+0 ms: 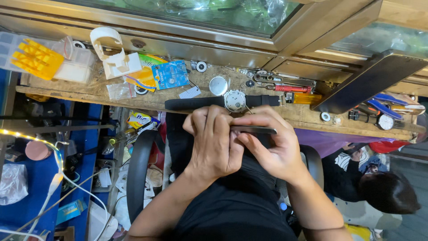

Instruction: The person sits in a chair and uses a small metal tool to manipulate a white circular electronic component held in their left hand. They repeatedly probe and adjust small internal parts of the device throughout the clip.

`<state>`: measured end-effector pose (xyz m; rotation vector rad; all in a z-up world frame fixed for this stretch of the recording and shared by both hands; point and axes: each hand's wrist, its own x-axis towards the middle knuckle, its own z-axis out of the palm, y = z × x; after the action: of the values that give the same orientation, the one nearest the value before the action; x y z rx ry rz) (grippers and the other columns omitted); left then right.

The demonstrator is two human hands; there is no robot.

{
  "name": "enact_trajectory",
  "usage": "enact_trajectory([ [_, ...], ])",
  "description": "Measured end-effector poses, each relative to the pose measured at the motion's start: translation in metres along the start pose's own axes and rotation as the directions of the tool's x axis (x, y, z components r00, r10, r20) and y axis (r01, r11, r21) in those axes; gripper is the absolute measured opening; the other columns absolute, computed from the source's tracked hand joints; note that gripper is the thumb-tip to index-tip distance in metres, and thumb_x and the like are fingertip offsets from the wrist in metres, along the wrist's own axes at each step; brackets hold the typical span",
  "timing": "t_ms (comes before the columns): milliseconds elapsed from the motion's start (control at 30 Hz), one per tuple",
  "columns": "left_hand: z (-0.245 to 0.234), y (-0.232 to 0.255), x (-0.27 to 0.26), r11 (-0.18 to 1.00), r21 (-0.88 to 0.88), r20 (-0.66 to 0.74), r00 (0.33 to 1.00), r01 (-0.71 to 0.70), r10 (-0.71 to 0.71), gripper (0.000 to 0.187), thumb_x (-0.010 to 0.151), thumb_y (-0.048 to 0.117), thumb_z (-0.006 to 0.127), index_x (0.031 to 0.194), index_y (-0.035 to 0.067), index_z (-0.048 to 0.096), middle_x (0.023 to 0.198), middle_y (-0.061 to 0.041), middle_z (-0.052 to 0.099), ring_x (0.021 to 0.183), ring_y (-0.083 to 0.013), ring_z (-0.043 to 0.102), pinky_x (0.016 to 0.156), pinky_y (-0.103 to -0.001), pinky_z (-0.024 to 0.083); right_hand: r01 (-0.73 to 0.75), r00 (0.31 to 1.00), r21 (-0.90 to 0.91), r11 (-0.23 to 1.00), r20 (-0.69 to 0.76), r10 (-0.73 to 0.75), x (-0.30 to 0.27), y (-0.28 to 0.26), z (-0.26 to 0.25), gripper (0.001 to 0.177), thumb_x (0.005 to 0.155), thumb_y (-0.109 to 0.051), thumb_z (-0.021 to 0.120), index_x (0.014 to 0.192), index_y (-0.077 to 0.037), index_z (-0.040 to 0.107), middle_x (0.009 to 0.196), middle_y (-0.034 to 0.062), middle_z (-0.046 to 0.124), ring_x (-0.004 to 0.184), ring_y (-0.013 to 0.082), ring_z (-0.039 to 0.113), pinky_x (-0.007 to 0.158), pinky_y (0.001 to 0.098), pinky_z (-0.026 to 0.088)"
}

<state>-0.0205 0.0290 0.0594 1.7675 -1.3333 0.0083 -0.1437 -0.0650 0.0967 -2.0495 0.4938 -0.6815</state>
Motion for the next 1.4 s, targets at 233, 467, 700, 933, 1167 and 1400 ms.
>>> enact_trajectory([
  [233, 0.015, -0.009, -0.004, 0.990, -0.024, -0.044, 0.990, -0.136, 0.135, 0.009, 0.086, 0.021, 0.049, 0.088, 0.012, 0.050, 0.083, -0.006, 0.042, 0.085, -0.0288, 0.043, 0.088, -0.042, 0.025, 0.032, 0.994, -0.005, 0.999, -0.104, -0.032, -0.011, 0.027, -0.003, 0.024, 0.086, -0.013, 0.078, 0.108, -0.004, 0.075, 0.097, 0.0111, 0.074, 0.093, 0.0269, 0.074, 0.085, 0.0380, 0.058],
  [467, -0.003, -0.005, 0.006, 0.991, -0.065, -0.004, 0.994, -0.113, 0.113, 0.017, 0.096, 0.020, 0.051, 0.107, 0.009, 0.058, 0.091, -0.006, 0.049, 0.091, -0.0288, 0.045, 0.090, -0.043, 0.023, 0.108, 0.987, 0.043, 0.993, -0.121, -0.103, -0.001, 0.031, -0.010, 0.013, 0.098, -0.003, 0.064, 0.108, 0.002, 0.070, 0.099, 0.0159, 0.071, 0.086, 0.0243, 0.072, 0.083, 0.0375, 0.057],
  [700, -0.004, -0.019, 0.006, 0.978, -0.204, -0.072, 0.997, -0.052, 0.038, 0.009, 0.103, 0.016, 0.060, 0.108, 0.013, 0.067, 0.088, 0.000, 0.057, 0.096, -0.0233, 0.050, 0.091, -0.037, 0.025, 0.106, 0.988, 0.166, 0.980, -0.126, -0.085, 0.001, 0.036, -0.005, 0.022, 0.091, 0.004, 0.071, 0.112, 0.008, 0.066, 0.102, 0.0200, 0.068, 0.087, 0.0219, 0.073, 0.082, 0.0342, 0.058],
  [933, -0.006, -0.026, 0.009, 0.984, -0.175, -0.121, 0.993, -0.020, -0.001, 0.023, 0.100, 0.023, 0.069, 0.122, 0.014, 0.065, 0.095, 0.001, 0.059, 0.099, -0.0233, 0.050, 0.091, -0.038, 0.026, 0.159, 0.970, 0.103, 0.982, -0.201, -0.136, 0.017, 0.044, 0.000, 0.013, 0.097, 0.001, 0.068, 0.109, 0.008, 0.068, 0.088, 0.0168, 0.068, 0.083, 0.0222, 0.069, 0.082, 0.0363, 0.055],
  [1167, 0.007, -0.065, 0.008, 0.992, 0.126, -0.333, 0.942, -0.004, 0.046, 0.025, 0.094, 0.017, 0.076, 0.118, 0.016, 0.068, 0.104, 0.000, 0.056, 0.102, -0.0276, 0.046, 0.098, -0.036, 0.032, 0.209, 0.945, -0.215, 0.954, -0.205, -0.254, 0.042, 0.045, 0.003, 0.010, 0.098, 0.004, 0.072, 0.109, 0.005, 0.072, 0.089, 0.0175, 0.072, 0.087, 0.0335, 0.070, 0.082, 0.0417, 0.055],
  [1400, 0.006, -0.059, 0.013, 0.976, 0.216, -0.287, 0.955, -0.017, 0.080, 0.024, 0.094, 0.026, 0.076, 0.117, 0.023, 0.071, 0.111, 0.003, 0.060, 0.102, -0.0269, 0.044, 0.095, -0.040, 0.033, 0.189, 0.942, -0.276, 0.942, -0.220, -0.254, 0.049, 0.050, 0.007, 0.014, 0.097, -0.001, 0.078, 0.110, 0.000, 0.074, 0.093, 0.0173, 0.071, 0.087, 0.0350, 0.071, 0.079, 0.0415, 0.055],
])
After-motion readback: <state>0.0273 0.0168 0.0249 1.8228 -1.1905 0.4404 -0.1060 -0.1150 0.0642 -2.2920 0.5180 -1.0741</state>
